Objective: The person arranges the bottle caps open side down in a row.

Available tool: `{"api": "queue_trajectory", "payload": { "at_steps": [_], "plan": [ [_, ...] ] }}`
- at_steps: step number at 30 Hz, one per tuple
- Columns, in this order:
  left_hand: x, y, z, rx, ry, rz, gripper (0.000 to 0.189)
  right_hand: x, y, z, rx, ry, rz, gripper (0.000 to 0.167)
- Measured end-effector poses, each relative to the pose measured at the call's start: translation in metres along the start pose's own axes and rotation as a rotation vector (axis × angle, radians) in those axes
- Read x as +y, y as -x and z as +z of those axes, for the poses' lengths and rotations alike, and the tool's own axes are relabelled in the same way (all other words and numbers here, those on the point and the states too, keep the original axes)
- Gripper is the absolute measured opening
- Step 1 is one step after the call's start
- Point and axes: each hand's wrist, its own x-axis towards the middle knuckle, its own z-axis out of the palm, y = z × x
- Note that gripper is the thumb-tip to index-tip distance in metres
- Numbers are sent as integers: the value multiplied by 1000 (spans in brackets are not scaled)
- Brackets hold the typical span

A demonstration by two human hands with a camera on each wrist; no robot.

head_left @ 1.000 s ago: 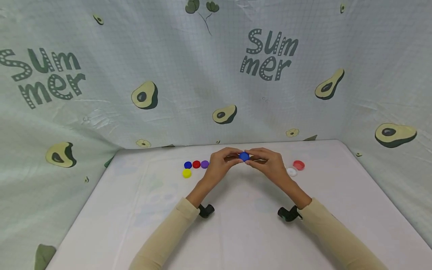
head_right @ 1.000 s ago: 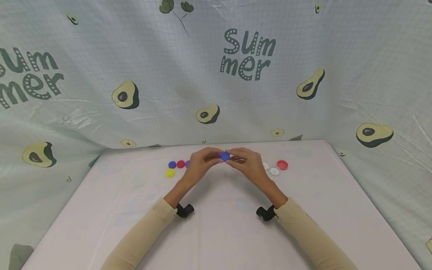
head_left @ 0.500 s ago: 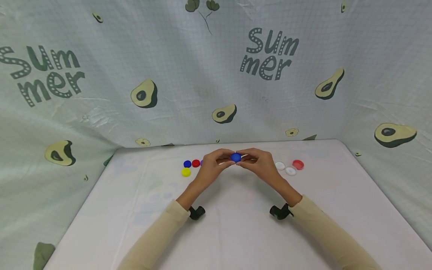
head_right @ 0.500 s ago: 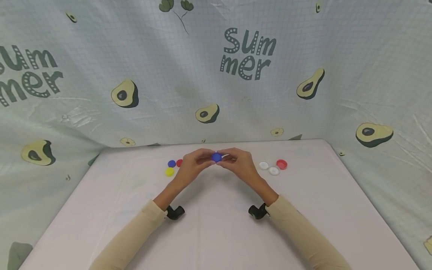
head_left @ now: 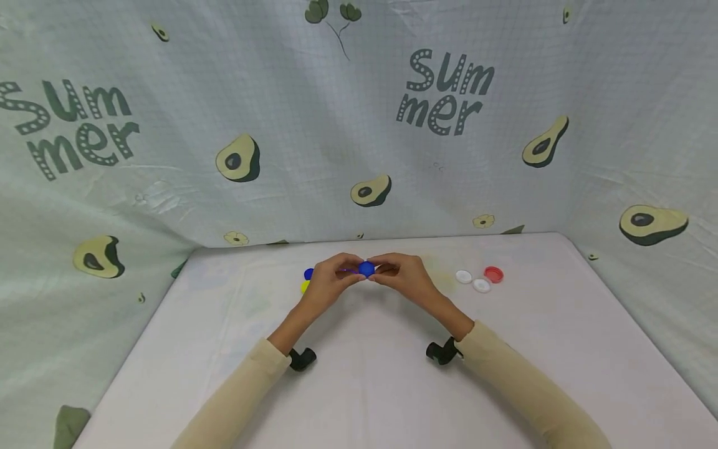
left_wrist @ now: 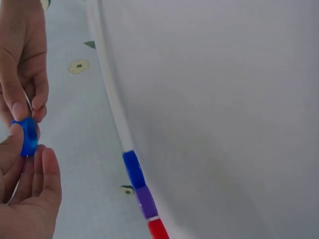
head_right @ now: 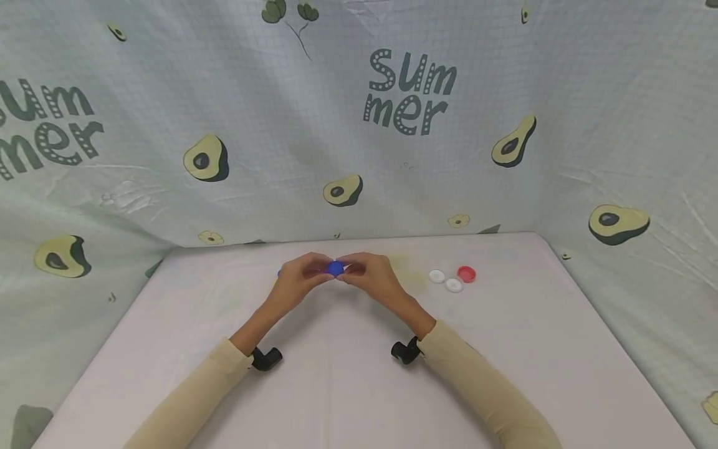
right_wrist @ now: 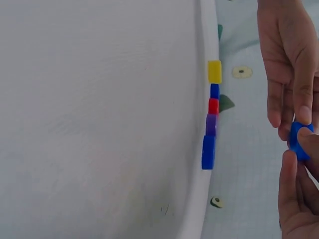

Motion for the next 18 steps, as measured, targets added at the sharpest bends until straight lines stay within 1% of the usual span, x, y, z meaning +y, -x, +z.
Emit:
{"api": "queue_trajectory", "payload": {
  "at_steps": [4,7,10,11,15,18],
  "plan": [
    [-6,5,-8,8,11,-39,31,-2,-7,9,-30,55,7,35],
    [-10,9,-16,5,13,-34,34,-3,-12,17,-51,75,0,35],
    [-15,11,-24,-3,-8,-23,34,-5,-18,24,-72,84,-17,34],
    [-15,11,-27,-6,-13,-27,33,-6,-20,26,-79,85,-23,34],
    [-18,9,-40,-14,-35,-74,31,-11,-28,34,-101,84,-29,34],
    [-18,7,-50,-40,-34,-118,30,-16,-33,40,-107,89,-10,33]
  ]
}}
